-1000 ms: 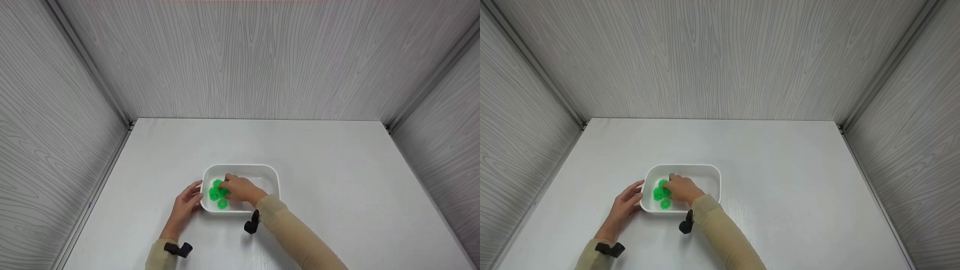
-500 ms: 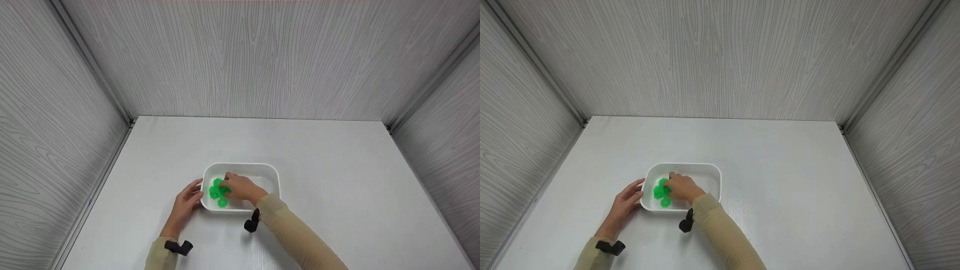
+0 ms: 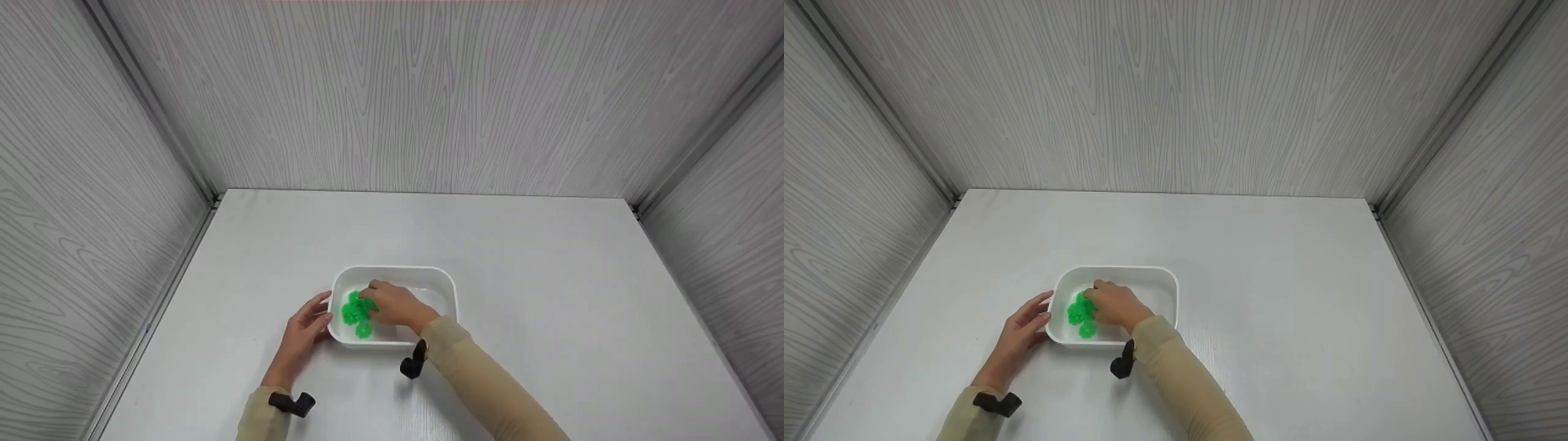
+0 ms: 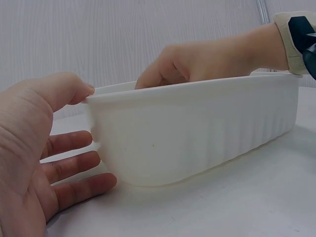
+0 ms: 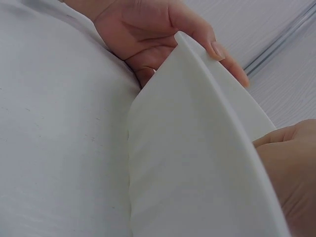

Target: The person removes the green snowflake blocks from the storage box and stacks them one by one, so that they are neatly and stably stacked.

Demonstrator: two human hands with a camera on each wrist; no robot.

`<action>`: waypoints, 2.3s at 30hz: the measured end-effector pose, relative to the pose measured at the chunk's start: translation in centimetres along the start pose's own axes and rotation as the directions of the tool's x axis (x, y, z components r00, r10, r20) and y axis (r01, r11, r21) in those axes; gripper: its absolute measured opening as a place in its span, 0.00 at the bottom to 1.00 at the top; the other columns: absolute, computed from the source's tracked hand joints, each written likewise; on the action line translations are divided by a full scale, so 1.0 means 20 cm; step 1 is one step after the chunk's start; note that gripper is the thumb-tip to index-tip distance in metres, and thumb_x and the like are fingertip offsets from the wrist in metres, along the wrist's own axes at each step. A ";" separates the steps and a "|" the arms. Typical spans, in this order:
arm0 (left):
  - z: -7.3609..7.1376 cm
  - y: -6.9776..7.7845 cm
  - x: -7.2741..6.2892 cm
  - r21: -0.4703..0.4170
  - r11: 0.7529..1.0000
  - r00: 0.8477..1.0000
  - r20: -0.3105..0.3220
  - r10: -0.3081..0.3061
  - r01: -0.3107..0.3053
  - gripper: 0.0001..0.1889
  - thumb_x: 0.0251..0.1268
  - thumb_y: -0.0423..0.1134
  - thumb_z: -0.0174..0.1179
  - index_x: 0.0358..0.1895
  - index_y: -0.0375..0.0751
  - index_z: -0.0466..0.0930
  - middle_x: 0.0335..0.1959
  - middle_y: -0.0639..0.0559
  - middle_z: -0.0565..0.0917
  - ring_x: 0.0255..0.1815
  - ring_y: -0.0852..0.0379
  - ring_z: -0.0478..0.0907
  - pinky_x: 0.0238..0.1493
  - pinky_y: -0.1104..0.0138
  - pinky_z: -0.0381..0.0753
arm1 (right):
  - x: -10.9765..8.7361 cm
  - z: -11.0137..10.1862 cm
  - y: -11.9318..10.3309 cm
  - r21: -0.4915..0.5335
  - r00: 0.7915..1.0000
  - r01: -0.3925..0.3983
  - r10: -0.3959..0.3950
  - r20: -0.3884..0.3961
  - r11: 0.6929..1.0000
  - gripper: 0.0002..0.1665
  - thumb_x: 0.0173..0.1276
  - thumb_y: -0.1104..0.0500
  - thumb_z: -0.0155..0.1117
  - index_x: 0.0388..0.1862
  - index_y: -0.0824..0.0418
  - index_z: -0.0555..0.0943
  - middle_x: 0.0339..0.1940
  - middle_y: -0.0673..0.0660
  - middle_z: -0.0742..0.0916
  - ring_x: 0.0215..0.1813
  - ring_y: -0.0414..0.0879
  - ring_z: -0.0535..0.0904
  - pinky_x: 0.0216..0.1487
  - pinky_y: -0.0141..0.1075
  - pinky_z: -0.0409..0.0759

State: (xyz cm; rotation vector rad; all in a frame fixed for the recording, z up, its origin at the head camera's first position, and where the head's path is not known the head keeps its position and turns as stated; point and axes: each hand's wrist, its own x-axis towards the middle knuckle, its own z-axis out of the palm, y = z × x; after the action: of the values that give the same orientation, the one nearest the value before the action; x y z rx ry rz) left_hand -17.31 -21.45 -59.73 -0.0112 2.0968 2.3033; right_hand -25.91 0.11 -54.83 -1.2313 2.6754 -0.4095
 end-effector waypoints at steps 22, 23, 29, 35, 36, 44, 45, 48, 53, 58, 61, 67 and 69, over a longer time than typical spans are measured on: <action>0.00 0.02 0.01 0.003 0.998 0.998 -0.016 -0.067 0.067 0.24 0.65 0.39 0.58 0.64 0.52 0.69 0.57 0.41 0.73 0.55 0.44 0.74 0.44 0.57 0.78 | -0.08 -0.02 0.06 0.279 0.970 0.154 -0.093 -0.223 0.948 0.17 0.62 0.65 0.62 0.50 0.67 0.79 0.41 0.58 0.78 0.38 0.46 0.75 0.41 0.30 0.75; 0.00 0.02 0.00 -0.001 0.997 0.997 -0.009 -0.072 0.072 0.24 0.65 0.38 0.57 0.65 0.52 0.69 0.58 0.40 0.73 0.55 0.44 0.73 0.44 0.57 0.78 | -0.09 -0.02 0.06 0.283 0.968 0.161 -0.095 -0.231 0.946 0.17 0.62 0.65 0.62 0.50 0.67 0.79 0.41 0.58 0.78 0.38 0.47 0.75 0.40 0.30 0.75; 0.02 0.09 -0.02 -0.007 0.997 0.997 0.020 -0.075 0.075 0.24 0.67 0.34 0.54 0.66 0.47 0.66 0.59 0.35 0.71 0.56 0.40 0.72 0.46 0.55 0.77 | -0.14 -0.03 0.08 0.323 0.959 0.184 -0.097 -0.267 0.928 0.18 0.63 0.66 0.62 0.52 0.67 0.78 0.45 0.58 0.77 0.39 0.48 0.77 0.40 0.31 0.76; 0.04 0.14 -0.04 0.023 0.997 0.997 0.013 -0.074 0.074 0.24 0.67 0.35 0.54 0.66 0.47 0.67 0.59 0.35 0.71 0.56 0.39 0.72 0.46 0.56 0.77 | -0.19 -0.04 0.09 0.349 0.947 0.199 -0.088 -0.310 0.916 0.18 0.64 0.64 0.61 0.54 0.64 0.77 0.46 0.58 0.77 0.39 0.49 0.78 0.40 0.32 0.77; 0.04 0.14 -0.05 0.024 0.997 0.997 0.014 -0.073 0.072 0.24 0.67 0.35 0.54 0.66 0.47 0.66 0.59 0.34 0.70 0.56 0.39 0.72 0.46 0.56 0.77 | -0.20 -0.04 0.10 0.353 0.945 0.198 -0.083 -0.316 0.914 0.18 0.64 0.64 0.61 0.54 0.64 0.77 0.46 0.58 0.77 0.39 0.50 0.78 0.39 0.32 0.77; 0.04 0.13 -0.05 0.032 0.999 0.999 0.032 -0.024 0.023 0.24 0.67 0.35 0.54 0.67 0.45 0.66 0.58 0.34 0.71 0.55 0.37 0.72 0.44 0.57 0.78 | -0.27 -0.05 0.12 0.374 0.917 0.233 -0.075 -0.391 0.898 0.20 0.64 0.63 0.62 0.55 0.63 0.76 0.46 0.58 0.77 0.35 0.44 0.78 0.36 0.31 0.77; 0.03 0.12 -0.05 0.032 0.999 0.999 0.032 -0.022 0.021 0.24 0.67 0.35 0.54 0.66 0.45 0.66 0.58 0.34 0.71 0.55 0.38 0.72 0.44 0.57 0.78 | -0.28 -0.05 0.12 0.377 0.914 0.237 -0.074 -0.400 0.895 0.20 0.63 0.64 0.62 0.55 0.63 0.76 0.46 0.58 0.77 0.35 0.44 0.78 0.36 0.31 0.77; 0.02 0.08 -0.03 0.016 1.000 0.999 0.024 -0.023 0.022 0.23 0.67 0.36 0.55 0.65 0.49 0.68 0.57 0.35 0.72 0.54 0.39 0.73 0.44 0.57 0.78 | -0.30 -0.05 0.13 0.386 0.902 0.251 -0.069 -0.427 0.888 0.21 0.63 0.64 0.63 0.55 0.64 0.76 0.47 0.58 0.77 0.36 0.45 0.78 0.37 0.32 0.78; 0.00 0.00 0.00 0.021 1.000 1.000 -0.004 -0.006 0.006 0.23 0.64 0.42 0.59 0.62 0.56 0.71 0.54 0.40 0.75 0.51 0.44 0.75 0.43 0.57 0.78 | -0.33 -0.05 0.14 0.384 0.870 0.294 -0.079 -0.487 0.875 0.20 0.62 0.65 0.63 0.55 0.65 0.76 0.45 0.60 0.78 0.35 0.49 0.79 0.36 0.36 0.78; 0.01 0.00 -0.01 0.022 1.000 1.000 -0.014 -0.002 0.002 0.23 0.64 0.41 0.59 0.64 0.54 0.70 0.55 0.39 0.74 0.52 0.43 0.74 0.43 0.58 0.78 | -0.37 -0.04 0.15 0.385 0.858 0.301 -0.071 -0.509 0.873 0.20 0.62 0.65 0.63 0.55 0.64 0.76 0.45 0.58 0.78 0.36 0.50 0.78 0.36 0.36 0.78; 0.01 0.01 -0.01 0.026 1.000 1.000 -0.008 -0.007 0.007 0.25 0.65 0.42 0.58 0.65 0.50 0.68 0.56 0.38 0.73 0.54 0.41 0.73 0.44 0.58 0.78 | -0.40 -0.04 0.16 0.400 0.853 0.296 -0.052 -0.520 0.867 0.21 0.62 0.65 0.63 0.55 0.63 0.76 0.46 0.57 0.78 0.37 0.51 0.78 0.37 0.36 0.78; 0.01 0.01 0.00 0.025 1.000 1.000 -0.018 -0.003 0.003 0.23 0.66 0.39 0.57 0.64 0.52 0.69 0.55 0.39 0.74 0.51 0.41 0.75 0.41 0.58 0.79 | -0.44 -0.06 0.15 0.423 0.825 0.308 -0.018 -0.564 0.852 0.21 0.60 0.68 0.64 0.54 0.62 0.77 0.47 0.58 0.78 0.36 0.52 0.78 0.36 0.41 0.79; 0.01 0.01 0.00 0.018 1.000 1.000 -0.020 -0.003 0.003 0.22 0.66 0.38 0.57 0.63 0.53 0.70 0.55 0.40 0.75 0.51 0.42 0.75 0.41 0.58 0.79 | -0.46 -0.08 0.14 0.419 0.811 0.321 -0.018 -0.585 0.850 0.21 0.59 0.70 0.65 0.53 0.65 0.77 0.46 0.61 0.78 0.35 0.54 0.78 0.35 0.44 0.79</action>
State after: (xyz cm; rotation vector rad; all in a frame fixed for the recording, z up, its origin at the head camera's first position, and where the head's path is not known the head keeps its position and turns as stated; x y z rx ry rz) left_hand -17.29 -21.23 -59.56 -0.0375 2.1248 2.2926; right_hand -22.45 9.07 -53.90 -1.3325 2.5793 -1.6231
